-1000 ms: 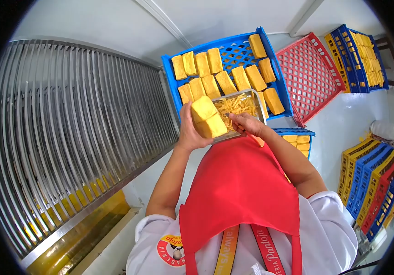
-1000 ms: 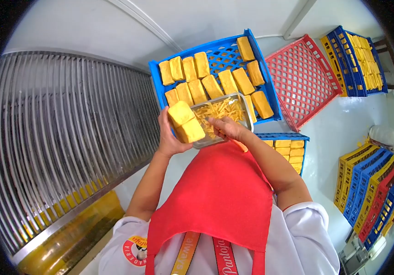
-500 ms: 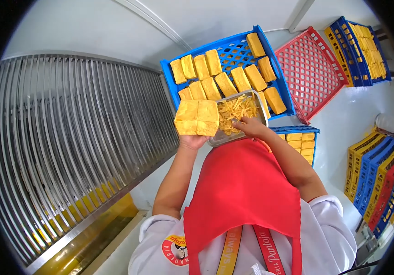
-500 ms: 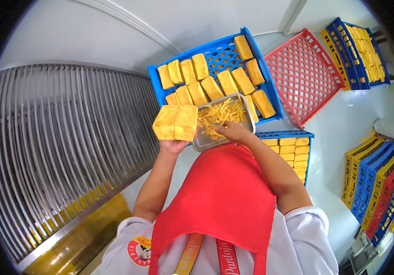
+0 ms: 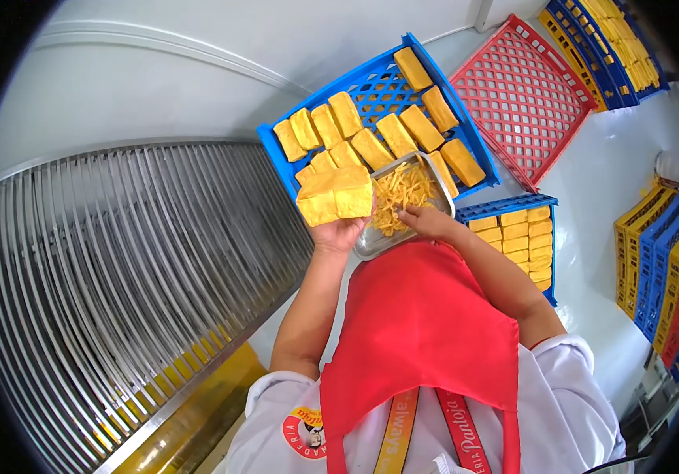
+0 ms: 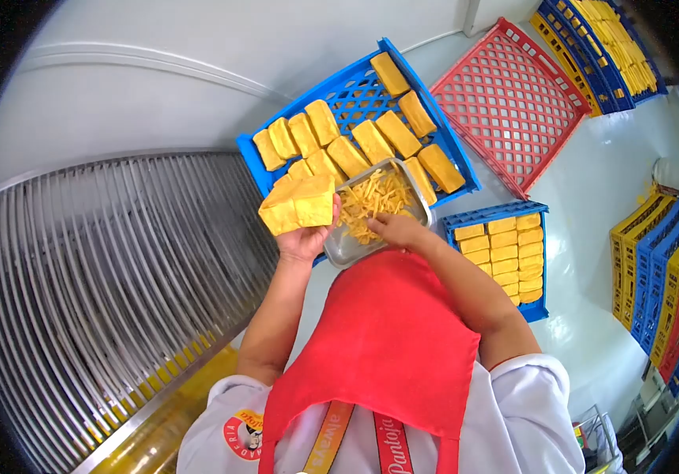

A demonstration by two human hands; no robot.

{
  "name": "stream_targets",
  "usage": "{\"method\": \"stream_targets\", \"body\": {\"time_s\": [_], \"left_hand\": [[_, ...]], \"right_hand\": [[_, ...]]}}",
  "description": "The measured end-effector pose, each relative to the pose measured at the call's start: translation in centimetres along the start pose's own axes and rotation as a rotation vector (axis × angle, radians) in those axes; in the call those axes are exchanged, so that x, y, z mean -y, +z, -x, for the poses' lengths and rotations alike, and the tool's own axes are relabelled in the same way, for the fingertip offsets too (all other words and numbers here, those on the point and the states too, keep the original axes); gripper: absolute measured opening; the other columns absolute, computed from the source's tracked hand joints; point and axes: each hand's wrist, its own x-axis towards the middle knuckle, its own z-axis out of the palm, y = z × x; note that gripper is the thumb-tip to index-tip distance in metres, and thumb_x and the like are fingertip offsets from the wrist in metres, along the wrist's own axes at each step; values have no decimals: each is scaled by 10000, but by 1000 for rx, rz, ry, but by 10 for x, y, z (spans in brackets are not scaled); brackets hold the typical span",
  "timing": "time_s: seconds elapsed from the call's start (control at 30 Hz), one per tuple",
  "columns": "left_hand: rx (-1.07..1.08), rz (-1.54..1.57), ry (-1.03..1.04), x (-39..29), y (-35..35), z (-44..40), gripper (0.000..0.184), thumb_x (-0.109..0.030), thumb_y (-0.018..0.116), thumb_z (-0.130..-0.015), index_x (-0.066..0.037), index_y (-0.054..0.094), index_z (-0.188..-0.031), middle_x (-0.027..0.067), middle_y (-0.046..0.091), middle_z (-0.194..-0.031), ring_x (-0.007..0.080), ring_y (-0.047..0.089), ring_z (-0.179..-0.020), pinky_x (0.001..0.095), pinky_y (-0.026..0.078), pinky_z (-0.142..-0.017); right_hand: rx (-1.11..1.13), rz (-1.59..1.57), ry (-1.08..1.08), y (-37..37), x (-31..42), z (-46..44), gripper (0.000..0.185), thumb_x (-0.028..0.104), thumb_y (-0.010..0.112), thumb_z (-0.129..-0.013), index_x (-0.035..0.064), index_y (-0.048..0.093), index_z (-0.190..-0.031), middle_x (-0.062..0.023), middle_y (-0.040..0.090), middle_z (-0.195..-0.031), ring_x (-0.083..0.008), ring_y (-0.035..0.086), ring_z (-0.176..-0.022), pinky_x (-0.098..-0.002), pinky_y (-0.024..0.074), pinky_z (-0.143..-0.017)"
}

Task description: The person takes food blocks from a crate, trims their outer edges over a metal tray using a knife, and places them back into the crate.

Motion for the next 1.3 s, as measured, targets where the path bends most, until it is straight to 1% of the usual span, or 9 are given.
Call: {"method": "stream_targets", "body": {"time_s": [0.1,0.27,0.37,0.53,0.7,0.77,0.93,1.17,1.3], "left_hand": [[-73,-189,76,-3,12,-21,656,-525,584,-860,-112,495,-1362,115,534,-1361,334,518,-1232,553,459,-986],[-376,-787,281,-25,13,-124,762,-458,602,-853,-132,317,-1479,118,470,-1413,294,502,-1249,519,459,-977],[-435,-1436,691,-40,12,-215,1029,-449,632,-837,-163,-31,-1569,242,265,-1529,401,424,-1318,451,368,-1075],[-1147,-1931,487,6,44,-300,1087,-546,636,-823,-212,-86,-1563,355,59,-1553,528,329,-1353,502,372,-1081],[-1190,-2311,226,26,-1,-339,1067,-639,613,-834,-244,-54,-1566,313,-10,-1571,509,192,-1421,600,324,-1087],[-895,-2783,754,34,-10,-344,993,-566,614,-870,-233,-3,-1572,287,-3,-1576,513,230,-1401,613,291,-1096],[-460,-2607,621,41,4,-397,735,-527,668,-837,21,517,-1303,241,532,-1303,397,463,-1248,462,366,-1074],[-815,-2735,137,76,58,-398,893,-540,778,-685,3,439,-1307,237,550,-1278,371,503,-1222,443,450,-1005],[-793,-2436,432,51,34,-391,854,-405,794,-686,3,398,-1323,247,547,-1267,391,508,-1205,442,452,-997]], "right_hand": [[-102,439,-143,3,-17,-19,722,629,375,-960,43,506,-1361,-212,637,-1225,-365,636,-1090,-458,525,-861],[-228,516,-82,8,-13,-14,675,617,420,-946,60,530,-1311,-238,695,-989,-359,693,-929,-498,530,-817],[-192,503,-224,12,-28,-18,671,584,417,-962,18,507,-1310,-250,693,-959,-359,693,-922,-480,544,-771],[-200,408,-307,23,-46,-17,633,526,407,-989,31,449,-1382,-239,672,-1006,-366,692,-888,-448,557,-726],[-182,295,-306,24,-62,-25,580,460,426,-999,50,427,-1410,-245,644,-1046,-372,688,-870,-461,553,-718],[-261,281,-346,22,-69,-27,519,414,463,-989,99,459,-1403,-220,650,-995,-347,694,-815,-451,554,-663],[-324,304,-381,17,-79,-34,439,368,503,-970,203,514,-1377,-184,650,-934,-304,697,-735,-423,543,-575],[-405,180,-406,29,-94,-37,461,379,524,-958,202,508,-1383,-182,656,-938,-316,683,-715,-424,540,-581],[-447,236,-321,29,-89,-27,502,383,520,-958,122,491,-1386,-193,660,-966,-337,684,-751,-448,546,-633]]}}
